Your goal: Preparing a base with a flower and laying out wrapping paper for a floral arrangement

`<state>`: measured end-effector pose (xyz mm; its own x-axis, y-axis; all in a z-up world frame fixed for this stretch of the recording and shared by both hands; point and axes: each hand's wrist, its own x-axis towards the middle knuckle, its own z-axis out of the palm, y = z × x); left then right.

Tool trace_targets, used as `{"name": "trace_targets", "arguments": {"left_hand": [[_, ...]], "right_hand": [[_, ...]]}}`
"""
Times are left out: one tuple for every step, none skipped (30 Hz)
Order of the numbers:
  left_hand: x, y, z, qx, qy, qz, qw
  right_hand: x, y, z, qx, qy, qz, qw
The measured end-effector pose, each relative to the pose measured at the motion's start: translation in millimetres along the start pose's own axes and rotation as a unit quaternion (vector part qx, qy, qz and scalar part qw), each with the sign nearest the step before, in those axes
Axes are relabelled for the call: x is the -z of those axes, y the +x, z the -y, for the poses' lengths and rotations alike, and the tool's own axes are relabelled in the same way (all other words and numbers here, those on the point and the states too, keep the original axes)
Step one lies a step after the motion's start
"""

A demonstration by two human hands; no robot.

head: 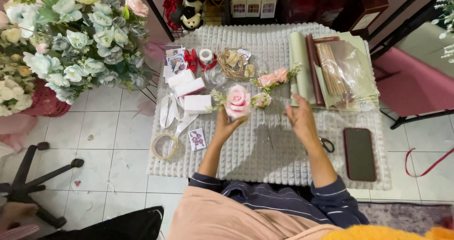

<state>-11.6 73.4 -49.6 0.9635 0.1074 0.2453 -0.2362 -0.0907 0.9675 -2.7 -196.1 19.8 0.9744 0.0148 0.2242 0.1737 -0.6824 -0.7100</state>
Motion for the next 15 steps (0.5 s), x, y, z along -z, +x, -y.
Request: {"name": "trace_targets", "arguments": {"left_hand": [[8, 2, -3, -0.001, 0.0, -0.001, 1.0], [18, 3, -6, 0.015, -0.007, -0.037, 0.999], [29, 4, -9, 0.032, -0.014, -0.073, 0.997], [34, 1, -6, 0.033, -0.013, -0.075, 0.997], [39, -2, -4, 0.05, 0.001, -0.089, 0.995], [42, -3, -1, 0.066, 0.014, -0.098, 0.993], [39, -8, 14, 0.068, 0.014, -0.095, 0.993], [34, -11, 29, 0.085, 0.003, -0.095, 0.992], [31, -15, 43, 0.102, -0.007, -0.094, 0.99], [24, -16, 45, 0.101, -0.008, -0.095, 0.99], [18, -18, 47, 0.091, -0.016, -0.091, 0.992], [11, -19, 48, 0.08, -0.024, -0.088, 0.993], [9, -19, 50, 0.079, -0.026, -0.089, 0.993], [7, -21, 53, 0.082, -0.017, -0.08, 0.993], [5, -23, 55, 0.085, -0.007, -0.071, 0.994]], "right_hand": [[-16, -16, -11, 0.001, 0.0, 0.0, 1.0], [-36, -34, -20, 0.034, -0.009, 0.082, 0.996], [-55, -51, -29, 0.066, -0.018, 0.164, 0.984], [-76, -64, -51, 0.067, -0.017, 0.166, 0.984], [-97, -77, -73, 0.12, -0.09, 0.182, 0.972], [-116, -92, -95, 0.169, -0.163, 0.194, 0.953], [-113, -95, -88, 0.165, -0.163, 0.193, 0.953], [-109, -94, -80, 0.152, -0.181, 0.186, 0.954], [-105, -94, -72, 0.138, -0.199, 0.179, 0.954], [-103, -88, -69, 0.139, -0.2, 0.178, 0.953], [-101, -83, -66, 0.157, -0.201, 0.162, 0.953], [-97, -77, -64, 0.175, -0.204, 0.146, 0.952], [-91, -64, -48, 0.177, -0.205, 0.146, 0.951], [-85, -54, -33, 0.197, -0.179, 0.149, 0.952], [-79, -44, -18, 0.216, -0.153, 0.152, 0.952]]}}
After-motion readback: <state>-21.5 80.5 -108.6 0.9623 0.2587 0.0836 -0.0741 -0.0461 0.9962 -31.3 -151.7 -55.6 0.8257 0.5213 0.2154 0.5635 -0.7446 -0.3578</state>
